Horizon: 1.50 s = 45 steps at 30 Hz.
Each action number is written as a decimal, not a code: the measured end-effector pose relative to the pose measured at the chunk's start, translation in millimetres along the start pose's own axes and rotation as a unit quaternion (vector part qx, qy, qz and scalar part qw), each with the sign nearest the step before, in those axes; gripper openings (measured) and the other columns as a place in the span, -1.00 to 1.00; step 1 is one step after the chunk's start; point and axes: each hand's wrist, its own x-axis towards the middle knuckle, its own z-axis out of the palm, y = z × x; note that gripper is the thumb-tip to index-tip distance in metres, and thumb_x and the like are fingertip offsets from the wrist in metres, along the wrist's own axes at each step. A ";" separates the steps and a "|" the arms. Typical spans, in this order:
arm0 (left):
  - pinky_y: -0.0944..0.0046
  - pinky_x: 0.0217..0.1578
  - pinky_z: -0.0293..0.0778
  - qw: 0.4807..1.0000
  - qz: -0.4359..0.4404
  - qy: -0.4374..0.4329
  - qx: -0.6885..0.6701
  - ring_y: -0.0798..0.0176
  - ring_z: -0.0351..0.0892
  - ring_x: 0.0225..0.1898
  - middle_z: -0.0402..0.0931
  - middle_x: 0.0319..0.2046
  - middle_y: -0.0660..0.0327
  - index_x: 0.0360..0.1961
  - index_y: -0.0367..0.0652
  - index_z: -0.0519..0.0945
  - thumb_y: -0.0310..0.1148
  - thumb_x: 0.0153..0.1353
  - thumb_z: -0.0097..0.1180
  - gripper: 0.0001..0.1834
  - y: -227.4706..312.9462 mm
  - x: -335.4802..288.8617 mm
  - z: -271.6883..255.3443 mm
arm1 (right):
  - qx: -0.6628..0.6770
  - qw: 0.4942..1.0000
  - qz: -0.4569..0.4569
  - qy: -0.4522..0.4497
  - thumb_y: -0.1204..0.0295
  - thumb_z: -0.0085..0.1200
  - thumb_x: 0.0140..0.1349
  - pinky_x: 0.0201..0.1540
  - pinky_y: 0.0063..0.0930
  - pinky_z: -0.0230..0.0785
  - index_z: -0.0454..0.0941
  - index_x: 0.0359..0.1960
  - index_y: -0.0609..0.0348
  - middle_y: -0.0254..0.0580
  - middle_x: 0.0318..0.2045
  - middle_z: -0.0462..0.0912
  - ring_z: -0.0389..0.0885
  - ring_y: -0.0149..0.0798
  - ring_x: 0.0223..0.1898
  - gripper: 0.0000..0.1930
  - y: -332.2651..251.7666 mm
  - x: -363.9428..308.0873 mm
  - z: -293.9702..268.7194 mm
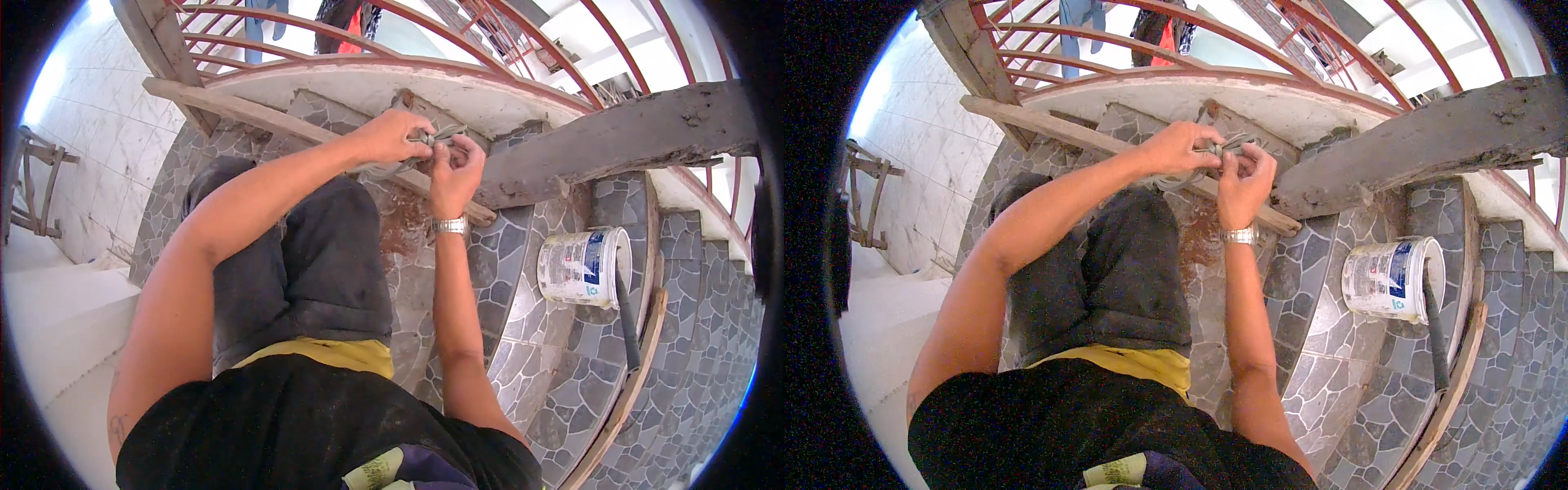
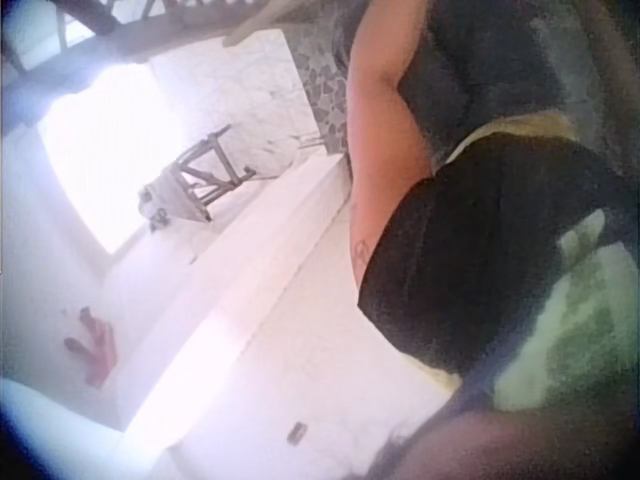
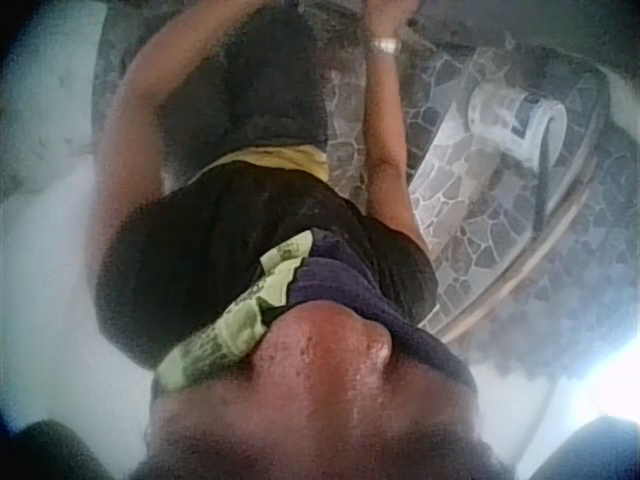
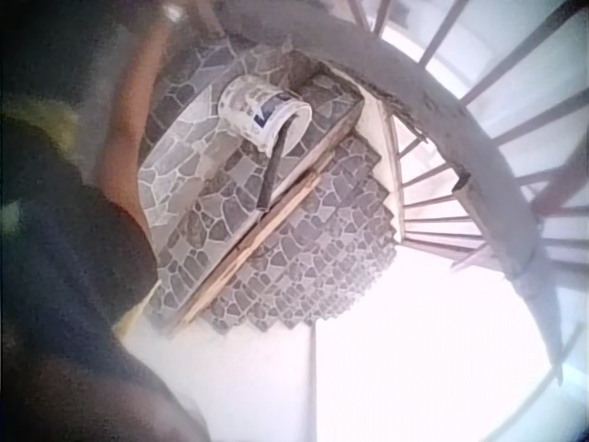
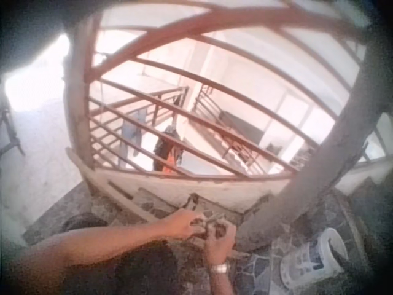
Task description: The person uses a hammer to strike a wooden beam on a staircase, reaches into a bucket for nails, and then uses their hands to separate and tie together grey wires near a concrete pillar.
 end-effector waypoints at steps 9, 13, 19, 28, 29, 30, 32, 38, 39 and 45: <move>0.10 -0.15 0.48 0.983 0.077 0.126 0.112 0.01 0.61 -0.21 0.62 -0.27 0.03 -0.07 -0.21 0.66 -0.27 0.23 0.22 -0.69 8.7 -2.7 15.5 | 0.420 0.834 0.357 -0.033 0.17 0.07 0.39 -0.37 -0.42 0.38 0.49 0.00 0.18 -0.28 -0.21 0.58 0.52 -0.41 -0.28 -0.65 9.9 -16.8 7.1; 0.11 -0.18 0.48 0.992 0.063 0.102 0.046 0.05 0.63 -0.26 0.63 -0.33 0.05 -0.09 -0.17 0.67 -0.31 0.21 0.22 -0.73 3.4 -0.1 1.0 | 0.406 0.810 0.423 -0.021 0.29 -0.06 0.46 -0.23 -0.39 0.45 0.51 -0.07 0.24 -0.25 -0.23 0.60 0.56 -0.34 -0.22 -0.74 14.4 -21.6 7.2; 0.19 -0.18 0.52 0.991 0.085 0.093 -0.044 0.12 0.68 -0.25 0.69 -0.28 0.08 -0.15 -0.15 0.69 -0.32 0.24 0.20 -0.79 8.3 -6.2 7.5 | 0.375 0.858 0.351 0.001 0.47 -0.15 0.40 -0.20 -0.35 0.50 0.51 -0.02 0.33 -0.14 -0.17 0.62 0.61 -0.26 -0.22 -0.75 11.6 -20.2 15.5; 0.19 -0.25 0.53 0.991 0.083 0.105 0.015 0.16 0.68 -0.33 0.69 -0.36 0.07 -0.22 -0.18 0.70 -0.25 0.22 0.24 -0.77 6.1 -5.2 -5.2 | 0.393 0.868 0.304 -0.023 0.33 0.02 0.40 -0.52 -0.49 0.28 0.56 -0.06 0.29 -0.29 -0.34 0.60 0.48 -0.42 -0.45 -0.74 -19.4 -27.9 15.2; 0.19 -0.26 0.53 0.988 0.091 0.123 0.018 0.19 0.68 -0.33 0.68 -0.37 0.05 -0.25 -0.19 0.69 -0.23 0.23 0.24 -0.76 11.3 -2.8 -7.2 | 0.363 0.882 0.297 -0.045 0.32 0.02 0.41 -0.53 -0.51 0.31 0.54 0.01 0.29 -0.33 -0.34 0.60 0.49 -0.44 -0.46 -0.71 -13.7 -21.4 10.5; 0.19 -0.27 0.52 0.985 0.097 0.141 0.020 0.21 0.67 -0.34 0.67 -0.38 0.04 -0.29 -0.20 0.69 -0.21 0.24 0.23 -0.75 16.9 -1.1 -7.8 | 0.334 0.894 0.290 -0.067 0.32 0.03 0.42 -0.53 -0.53 0.34 0.51 0.08 0.30 -0.36 -0.35 0.60 0.50 -0.46 -0.46 -0.67 -8.8 -18.0 7.2; 0.20 -0.29 0.51 0.988 0.061 0.139 -0.012 0.26 0.64 -0.36 0.66 -0.41 0.09 -0.31 -0.21 0.67 -0.19 0.27 0.21 -0.73 12.7 0.1 -9.8 | 0.364 0.880 0.300 -0.055 0.34 0.06 0.40 -0.51 -0.54 0.37 0.48 0.12 0.31 -0.34 -0.31 0.63 0.54 -0.45 -0.44 -0.64 -17.4 -13.9 10.6; 0.32 -0.35 0.43 0.949 -0.088 0.001 -0.304 0.43 0.48 -0.44 0.50 -0.49 0.37 -0.31 -0.18 0.56 -0.09 0.38 0.11 -0.66 -0.5 4.0 -32.7 | 0.459 0.811 0.348 -0.103 0.43 0.00 0.41 -0.40 -0.56 0.46 0.37 0.26 0.34 -0.19 -0.19 0.69 0.64 -0.41 -0.33 -0.57 -28.5 -4.9 23.4; 0.36 -0.37 0.41 0.935 -0.101 -0.010 -0.339 0.46 0.44 -0.45 0.45 -0.50 0.42 -0.30 -0.16 0.54 -0.07 0.39 0.09 -0.66 -0.5 4.4 -36.9 | 0.467 0.808 0.347 -0.096 0.43 0.00 0.41 -0.40 -0.56 0.46 0.37 0.26 0.34 -0.19 -0.19 0.69 0.64 -0.41 -0.33 -0.57 -22.3 -4.1 28.3; 0.40 -0.34 0.50 0.990 -0.037 0.087 -0.103 0.47 0.56 -0.38 0.62 -0.42 0.31 -0.36 -0.24 0.65 -0.12 0.25 0.29 -0.66 15.3 4.4 -59.8 | 0.511 0.796 0.325 -0.002 0.43 0.02 0.39 -0.48 -0.58 0.39 0.40 0.25 0.29 -0.25 -0.18 0.66 0.57 -0.45 -0.43 -0.58 -23.6 2.8 67.9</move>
